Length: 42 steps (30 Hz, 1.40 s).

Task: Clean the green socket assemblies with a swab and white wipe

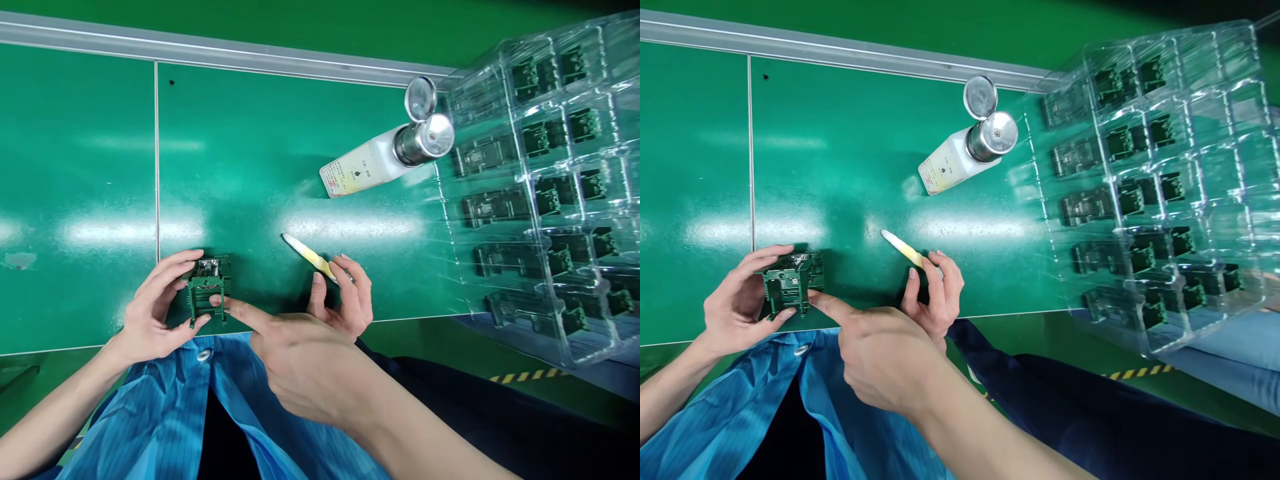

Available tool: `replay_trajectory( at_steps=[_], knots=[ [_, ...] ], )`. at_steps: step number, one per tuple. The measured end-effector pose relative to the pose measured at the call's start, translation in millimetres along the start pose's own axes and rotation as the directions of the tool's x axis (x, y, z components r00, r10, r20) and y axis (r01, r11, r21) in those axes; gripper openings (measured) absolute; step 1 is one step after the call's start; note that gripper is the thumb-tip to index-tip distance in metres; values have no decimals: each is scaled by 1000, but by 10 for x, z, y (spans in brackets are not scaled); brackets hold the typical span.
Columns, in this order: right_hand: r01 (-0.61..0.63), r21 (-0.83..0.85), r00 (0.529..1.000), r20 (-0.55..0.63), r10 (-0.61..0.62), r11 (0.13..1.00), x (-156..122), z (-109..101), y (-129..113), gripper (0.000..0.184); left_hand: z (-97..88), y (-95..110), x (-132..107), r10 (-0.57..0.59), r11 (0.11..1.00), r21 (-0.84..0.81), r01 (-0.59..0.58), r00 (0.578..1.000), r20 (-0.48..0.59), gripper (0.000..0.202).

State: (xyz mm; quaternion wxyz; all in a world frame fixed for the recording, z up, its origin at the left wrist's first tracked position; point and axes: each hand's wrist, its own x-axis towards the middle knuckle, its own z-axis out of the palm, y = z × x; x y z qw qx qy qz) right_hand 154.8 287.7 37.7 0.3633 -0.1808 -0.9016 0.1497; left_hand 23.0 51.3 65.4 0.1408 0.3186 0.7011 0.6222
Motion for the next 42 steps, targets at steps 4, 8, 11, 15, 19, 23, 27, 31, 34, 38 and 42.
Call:
replay_trajectory(
  at_steps=[4,8,11,15,19,23,27,31,34,38,42],
  knots=[
    [-22,1,1000,-11,22,1000,3,7,-19,27,-1,8,-1,7,1000,-30,-6,1000,7,70],
    [-4,-17,1000,-16,4,1000,8,18,-29,25,0,9,6,10,1000,-30,-10,1000,6,68],
    [0,-24,1000,-28,0,1000,18,13,-38,23,1,7,12,26,1000,-15,-26,1000,0,66],
    [-29,-19,999,23,29,999,31,-30,-63,23,4,4,12,53,999,-2,-53,999,-3,67],
    [-38,6,997,62,38,999,34,-69,-76,24,2,-4,9,52,999,7,-52,999,3,67],
    [-33,1,998,53,33,999,32,-60,-70,25,-3,-21,15,71,997,3,-71,997,0,68],
    [-34,-16,995,92,36,999,35,-47,-57,32,-1,-14,10,56,998,-30,-56,998,11,68],
    [-14,13,998,64,13,1000,66,-75,-94,31,19,7,-24,4,998,-63,-2,1000,29,69],
    [24,111,1000,-3,-23,994,86,-110,-213,24,40,7,-46,-19,994,-103,22,999,34,70],
    [8,338,1000,2,-9,941,27,-101,-464,21,53,6,-46,-40,989,-142,45,999,33,69],
    [39,576,990,87,-109,817,-117,-2,-698,32,49,23,-40,-43,987,-154,49,998,39,69]
  ],
)
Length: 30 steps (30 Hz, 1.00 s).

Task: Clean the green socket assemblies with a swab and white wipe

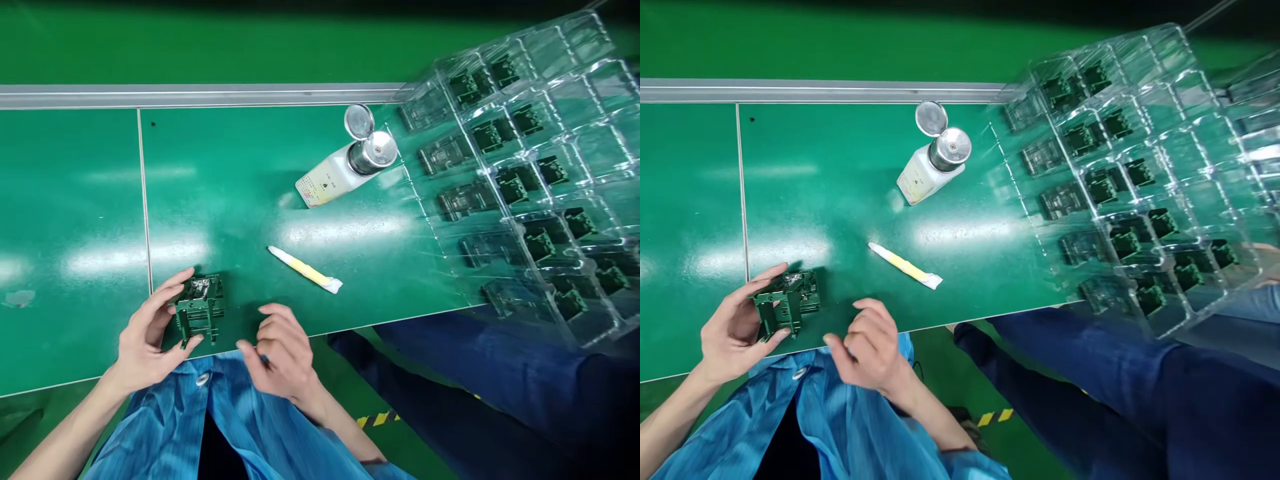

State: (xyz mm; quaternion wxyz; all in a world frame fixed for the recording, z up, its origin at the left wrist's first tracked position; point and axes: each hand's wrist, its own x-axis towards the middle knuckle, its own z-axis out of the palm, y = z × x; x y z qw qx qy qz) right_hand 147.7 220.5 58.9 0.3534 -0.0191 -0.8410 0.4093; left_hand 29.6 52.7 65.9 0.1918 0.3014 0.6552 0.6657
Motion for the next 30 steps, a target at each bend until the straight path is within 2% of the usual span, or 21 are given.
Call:
replay_trajectory(
  at_steps=[3,6,10,13,15,18,21,25,28,30],
  knots=[
    [144,101,985,79,-152,984,-43,176,-54,45,-6,8,8,1,1000,7,-1,1000,23,71],
    [296,87,944,126,-305,951,-11,326,-76,55,-19,4,12,21,999,24,-22,998,54,71],
    [386,50,910,146,-389,921,61,408,-71,59,-32,-19,-3,34,999,40,-37,997,65,71],
    [345,37,933,91,-347,938,68,335,-40,57,-30,-41,-8,37,996,79,-41,998,53,71],
    [275,11,960,50,-276,961,50,232,1,53,-27,-46,11,48,981,183,-59,997,64,72],
    [165,-69,986,23,-164,984,21,44,88,45,-27,-25,63,62,911,401,-96,993,96,73],
    [95,-161,995,-7,-97,982,25,-146,179,40,-51,12,86,14,868,492,-62,995,101,76],
    [30,-302,994,-90,-60,953,84,-395,309,39,-158,13,43,-35,886,464,5,998,55,86],
    [14,-430,979,-179,-101,903,117,-567,446,35,-298,-21,50,71,940,337,-59,997,-25,75],
    [-24,-506,968,-228,-107,862,117,-650,546,21,-399,-46,109,156,951,284,-122,983,-101,59]
  ],
)
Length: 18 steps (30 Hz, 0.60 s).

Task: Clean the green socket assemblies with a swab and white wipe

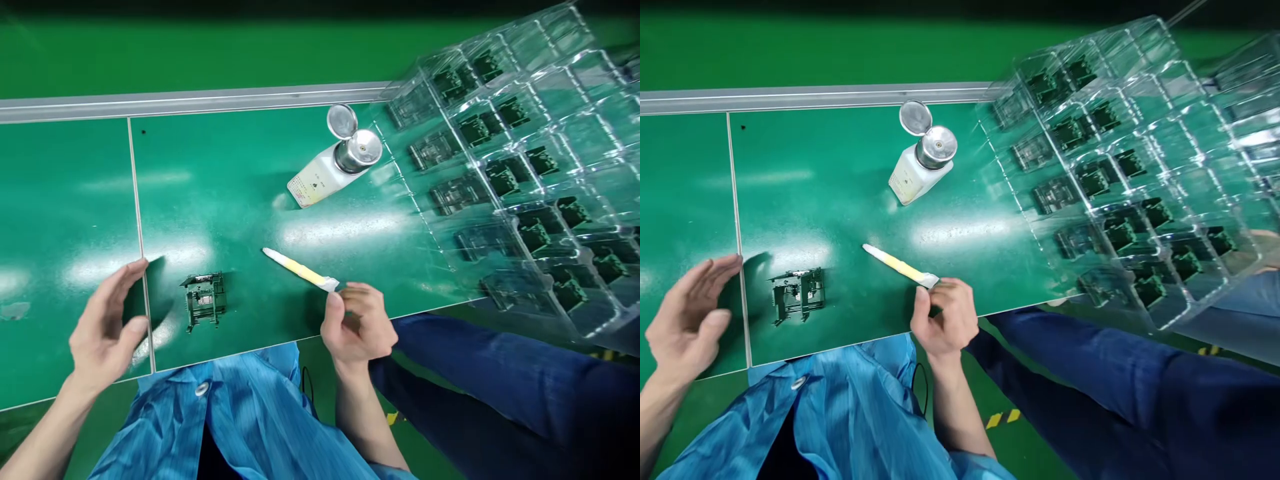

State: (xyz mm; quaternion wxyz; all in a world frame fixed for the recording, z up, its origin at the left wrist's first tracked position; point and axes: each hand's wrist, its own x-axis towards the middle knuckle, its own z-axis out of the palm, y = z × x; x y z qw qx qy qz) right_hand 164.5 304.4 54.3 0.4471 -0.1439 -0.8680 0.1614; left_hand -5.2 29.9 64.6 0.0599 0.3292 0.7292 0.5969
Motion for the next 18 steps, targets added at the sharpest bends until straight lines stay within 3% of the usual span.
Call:
replay_trajectory(
  at_steps=[2,5,7,10,13,18],
  knots=[
    [-43,-80,998,33,46,996,-7,0,92,9,-64,-57,94,33,999,37,-29,994,-101,48],
    [-71,-137,977,189,96,988,-17,29,142,40,-109,-123,229,19,994,110,5,974,-224,41],
    [-41,-145,954,289,82,989,-11,55,133,46,-110,-147,282,-7,993,108,37,966,-258,39],
    [9,-170,925,375,57,985,9,85,106,29,-92,-150,298,-22,990,131,60,963,-270,36],
    [-2,-174,919,388,70,985,29,91,95,12,-74,-118,282,-69,984,139,116,949,-307,35],
    [-26,-159,919,384,86,987,38,82,107,9,-56,-73,275,-127,980,104,171,932,-338,34]
  ],
)
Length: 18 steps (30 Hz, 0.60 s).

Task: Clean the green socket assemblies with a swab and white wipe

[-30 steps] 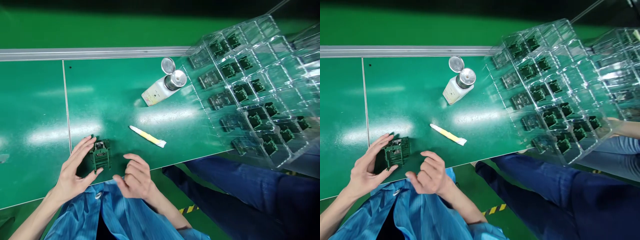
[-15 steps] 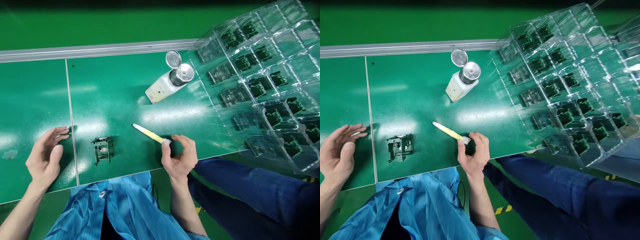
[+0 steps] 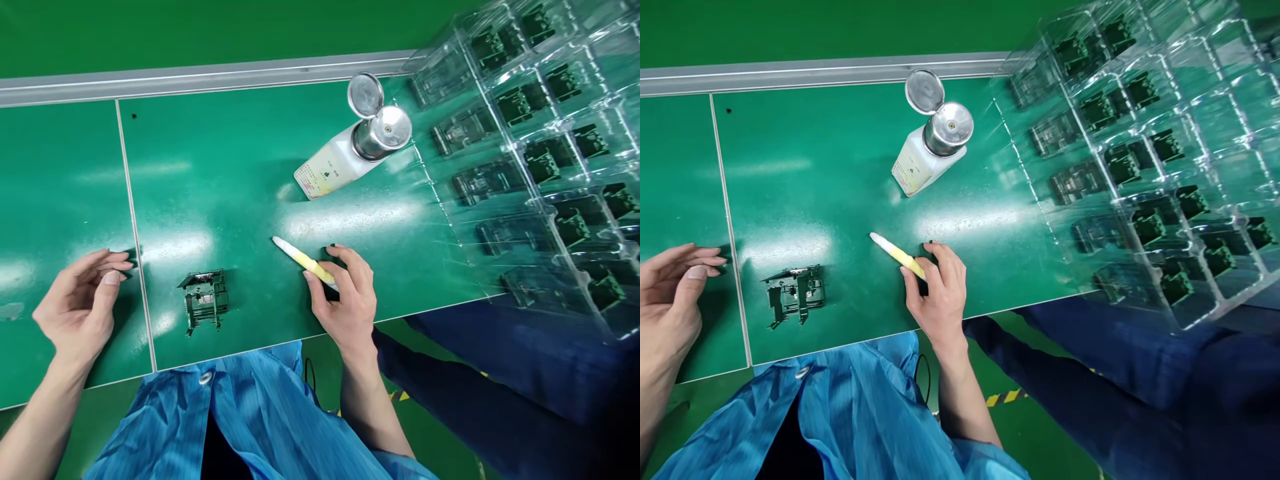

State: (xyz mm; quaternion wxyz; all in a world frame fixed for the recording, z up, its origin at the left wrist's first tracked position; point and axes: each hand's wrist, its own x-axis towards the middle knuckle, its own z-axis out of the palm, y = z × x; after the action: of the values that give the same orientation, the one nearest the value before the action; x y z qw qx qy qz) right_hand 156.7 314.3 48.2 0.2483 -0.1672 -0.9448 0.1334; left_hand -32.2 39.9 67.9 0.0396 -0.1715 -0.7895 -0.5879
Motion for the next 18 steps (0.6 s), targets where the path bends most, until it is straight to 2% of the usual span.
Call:
replay_trajectory(
  at_steps=[6,9,11,12,13,15,16,17,18],
  knots=[
    [-16,45,1000,2,16,999,-14,28,12,11,-2,3,-7,-24,1000,14,24,1000,-7,32],
    [-45,126,998,-34,50,991,43,-83,-82,7,4,15,-15,-38,999,9,38,999,-15,29],
    [0,240,999,49,-12,971,133,-224,-201,9,8,19,-17,-32,999,-11,32,999,-13,29],
    [73,305,984,135,-120,949,190,-296,-270,15,9,18,-16,-30,999,-19,29,999,-11,29],
    [171,366,936,229,-266,915,250,-357,-339,22,10,15,-15,-29,999,-24,28,1000,-10,29],
    [369,448,760,360,-542,815,363,-425,-463,34,10,7,-11,-31,999,-27,31,999,-9,29],
    [425,469,687,389,-613,774,409,-429,-512,39,9,3,-9,-26,999,-27,26,1000,-11,29],
    [456,476,648,402,-647,752,442,-417,-552,41,8,-1,-7,-18,999,-29,18,1000,-15,30],
    [467,471,642,401,-653,748,463,-395,-582,39,7,-3,-6,-15,999,-30,14,1000,-11,30]
  ],
)
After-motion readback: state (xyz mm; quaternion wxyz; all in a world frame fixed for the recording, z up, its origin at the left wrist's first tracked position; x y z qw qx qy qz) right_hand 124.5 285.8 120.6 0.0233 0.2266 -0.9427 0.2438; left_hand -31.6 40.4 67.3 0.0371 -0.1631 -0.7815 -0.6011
